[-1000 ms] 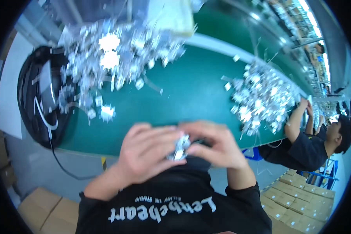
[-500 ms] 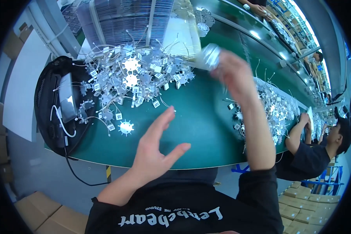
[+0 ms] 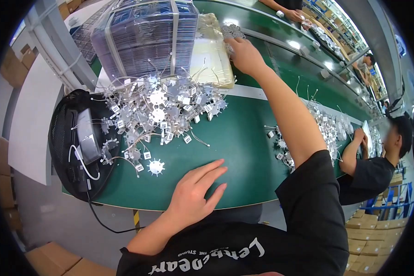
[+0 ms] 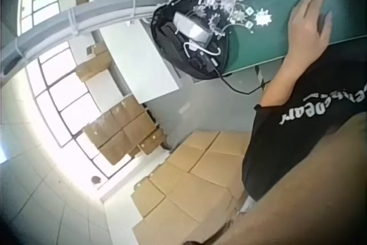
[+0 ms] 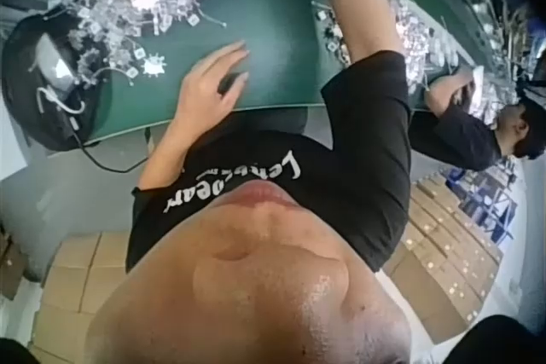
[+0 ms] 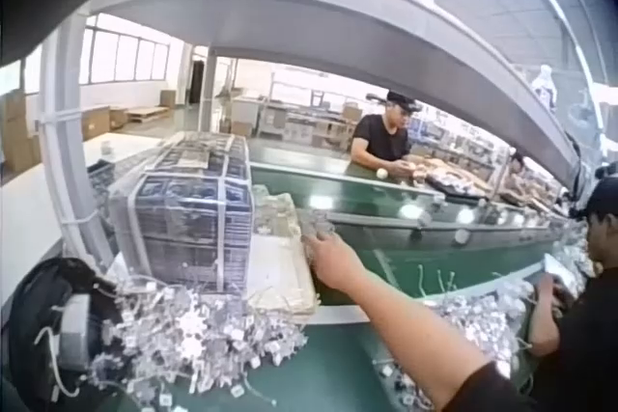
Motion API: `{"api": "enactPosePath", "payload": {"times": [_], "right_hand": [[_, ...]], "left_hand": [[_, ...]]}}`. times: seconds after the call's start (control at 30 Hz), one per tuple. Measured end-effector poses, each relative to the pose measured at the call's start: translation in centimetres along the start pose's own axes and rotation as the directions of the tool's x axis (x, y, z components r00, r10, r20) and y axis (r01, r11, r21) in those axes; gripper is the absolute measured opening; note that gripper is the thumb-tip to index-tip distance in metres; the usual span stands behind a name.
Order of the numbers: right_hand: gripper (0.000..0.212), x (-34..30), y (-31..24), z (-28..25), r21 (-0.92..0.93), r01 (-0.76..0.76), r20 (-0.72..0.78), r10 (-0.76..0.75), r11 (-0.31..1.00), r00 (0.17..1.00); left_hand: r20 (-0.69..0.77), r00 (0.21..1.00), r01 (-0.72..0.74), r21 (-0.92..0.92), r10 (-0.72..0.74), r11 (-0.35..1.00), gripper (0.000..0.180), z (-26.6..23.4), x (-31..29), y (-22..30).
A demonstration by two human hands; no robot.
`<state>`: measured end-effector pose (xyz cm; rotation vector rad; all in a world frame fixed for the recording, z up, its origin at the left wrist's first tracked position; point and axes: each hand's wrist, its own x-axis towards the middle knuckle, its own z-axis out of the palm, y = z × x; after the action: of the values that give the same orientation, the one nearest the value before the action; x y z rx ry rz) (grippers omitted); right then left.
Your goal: Assembling decorative snowflake lights by inserting internal components and managing wiring on a production line.
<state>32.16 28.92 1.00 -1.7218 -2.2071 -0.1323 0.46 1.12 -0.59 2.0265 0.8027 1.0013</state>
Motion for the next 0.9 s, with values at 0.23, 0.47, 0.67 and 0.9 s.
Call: {"api": "enactPosePath", "payload": {"times": [0.23,0.47,0.67,0.9], "right_hand": [[0.053,-3.6,1.1,-6.0,-0.197,-0.263,0.242,0.307,0.945,0.921],[0.032,-15.7,-12.9,-12.5,0.196,-0.172,0.246,0.122,0.965,0.962],[0.027,-26.2,-18.7,-9.2,0.707,-0.031,0.163,-0.121,0.706,0.979],[0.017,-29.7,-18.7,-8.8,0.706,-0.245,0.063,0.285,0.665,0.956]], "left_hand": [[0.042,0.998,-0.056,-0.005,0.056,0.998,0.039,0.0,-0.2,0.0],[-0.21,0.977,-0.02,0.11,0.043,0.994,0.08,0.2,-0.5,0.8],[-0.038,0.998,0.049,0.059,-0.047,0.997,0.101,1.2,-1.0,0.8],[0.069,0.998,0.0,0.199,-0.014,0.98,0.103,0.0,-1.4,1.0]]}}
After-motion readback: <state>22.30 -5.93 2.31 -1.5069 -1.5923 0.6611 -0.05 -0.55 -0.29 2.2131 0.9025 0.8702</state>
